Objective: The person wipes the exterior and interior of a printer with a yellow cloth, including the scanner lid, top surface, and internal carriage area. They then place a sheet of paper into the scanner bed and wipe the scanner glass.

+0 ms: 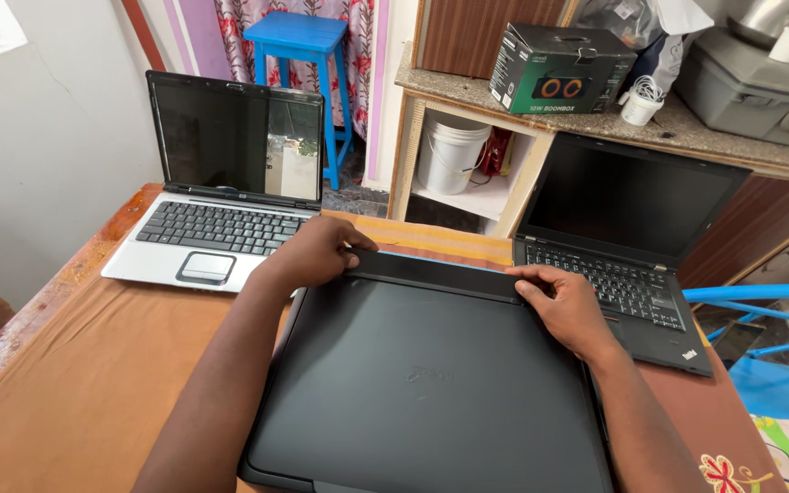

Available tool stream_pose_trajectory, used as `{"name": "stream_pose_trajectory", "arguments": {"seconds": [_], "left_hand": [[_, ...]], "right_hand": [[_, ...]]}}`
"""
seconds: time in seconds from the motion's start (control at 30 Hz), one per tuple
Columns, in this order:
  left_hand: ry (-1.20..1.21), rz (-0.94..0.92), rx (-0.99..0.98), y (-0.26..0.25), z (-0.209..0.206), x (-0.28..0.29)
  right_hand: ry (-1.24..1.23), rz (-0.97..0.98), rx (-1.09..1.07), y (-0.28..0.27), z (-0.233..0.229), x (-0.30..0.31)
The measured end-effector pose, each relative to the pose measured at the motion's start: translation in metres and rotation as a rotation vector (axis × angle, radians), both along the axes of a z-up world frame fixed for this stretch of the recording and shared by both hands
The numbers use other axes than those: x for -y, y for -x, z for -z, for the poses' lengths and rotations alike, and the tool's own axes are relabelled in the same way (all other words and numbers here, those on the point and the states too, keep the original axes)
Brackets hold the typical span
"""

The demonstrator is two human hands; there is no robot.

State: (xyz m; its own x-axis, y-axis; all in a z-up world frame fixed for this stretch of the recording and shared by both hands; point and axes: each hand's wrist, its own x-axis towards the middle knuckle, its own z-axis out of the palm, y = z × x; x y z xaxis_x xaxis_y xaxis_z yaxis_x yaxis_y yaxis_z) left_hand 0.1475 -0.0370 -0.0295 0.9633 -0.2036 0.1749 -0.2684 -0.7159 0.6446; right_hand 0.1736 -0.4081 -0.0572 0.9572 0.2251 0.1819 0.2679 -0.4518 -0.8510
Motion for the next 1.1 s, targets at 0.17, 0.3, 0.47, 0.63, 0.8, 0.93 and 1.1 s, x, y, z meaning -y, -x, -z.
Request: {"name": "stream_pose_trajectory", "arguments": {"seconds": [0.17, 0.3, 0.47, 0.63, 0.8, 0.93, 1.1], "left_hand": [[0.043, -0.066, -0.035, -0.006, 0.008, 0.002], [0.071, -0.048, 0.025, -0.009, 0.013, 0.001], [0.031, -0.094, -0.069, -0.013, 0.017, 0.002], [-0.084, -0.065, 0.094, -0.014, 0.022, 0.004], [-0.223, -0.158, -0.022, -0.007, 0.017, 0.010], [-0.256, -0.149, -0.008, -0.006, 0.017, 0.013], [-0.195, -0.129, 0.141, -0.003, 0.012, 0.013]], "right_hand": [[-0.005, -0.002, -0.021, 0.001, -0.001, 0.001], [0.008, 0.048, -0.080, 0.000, -0.003, 0.001], [-0.017, 0.013, -0.041, -0.004, 0.004, 0.004], [0.226, 0.060, 0.102, -0.008, 0.007, 0.005], [0.379, 0.010, 0.286, -0.017, 0.013, 0.005], [0.398, -0.012, 0.231, -0.018, 0.012, 0.005], [0.253, -0.006, 0.162, -0.005, 0.000, 0.001]]}}
